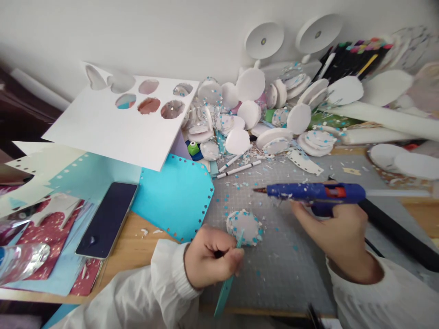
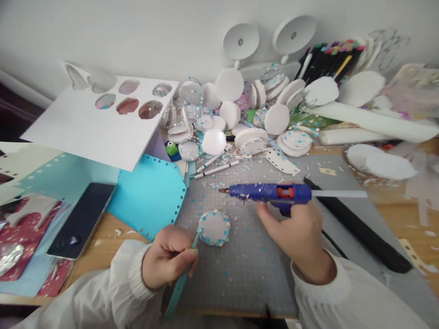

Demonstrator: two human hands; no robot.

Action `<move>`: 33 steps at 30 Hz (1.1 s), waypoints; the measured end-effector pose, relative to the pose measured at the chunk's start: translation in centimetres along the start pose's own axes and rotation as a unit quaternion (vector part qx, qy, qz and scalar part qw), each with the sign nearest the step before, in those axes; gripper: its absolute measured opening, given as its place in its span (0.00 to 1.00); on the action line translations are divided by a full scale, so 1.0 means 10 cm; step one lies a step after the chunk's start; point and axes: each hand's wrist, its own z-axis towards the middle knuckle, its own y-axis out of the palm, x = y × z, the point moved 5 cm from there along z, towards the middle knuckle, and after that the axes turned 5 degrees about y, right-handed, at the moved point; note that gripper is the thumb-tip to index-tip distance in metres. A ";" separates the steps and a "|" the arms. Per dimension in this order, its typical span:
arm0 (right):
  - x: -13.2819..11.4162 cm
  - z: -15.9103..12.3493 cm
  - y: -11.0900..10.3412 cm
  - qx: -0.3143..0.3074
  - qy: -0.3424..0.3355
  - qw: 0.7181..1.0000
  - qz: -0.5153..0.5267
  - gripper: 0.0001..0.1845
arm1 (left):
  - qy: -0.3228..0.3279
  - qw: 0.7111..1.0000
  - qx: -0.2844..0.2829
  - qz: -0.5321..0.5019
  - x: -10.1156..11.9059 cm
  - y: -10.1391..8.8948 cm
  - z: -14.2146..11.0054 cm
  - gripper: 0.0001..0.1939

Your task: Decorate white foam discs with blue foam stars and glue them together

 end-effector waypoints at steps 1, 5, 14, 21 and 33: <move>0.04 0.03 0.01 0.005 0.007 1.000 -0.020 0.14 | -0.016 1.000 -0.004 -0.007 -0.01 0.01 -0.01 0.26; 0.25 0.09 0.10 -0.044 0.004 0.997 -0.059 0.17 | -0.086 0.994 0.004 -0.072 -0.06 0.11 -0.07 0.28; 0.51 0.03 0.05 -0.049 -0.013 0.998 -0.035 0.14 | -0.101 0.977 0.112 -0.154 -0.03 0.26 -0.25 0.29; 0.26 -0.28 -0.67 0.154 -0.035 0.987 0.010 0.23 | -0.122 0.962 0.198 -0.145 0.09 0.30 -0.21 0.25; -0.91 -0.56 -0.48 -0.035 -0.505 0.854 0.118 0.11 | -0.073 0.981 0.176 0.027 0.22 0.50 0.08 0.28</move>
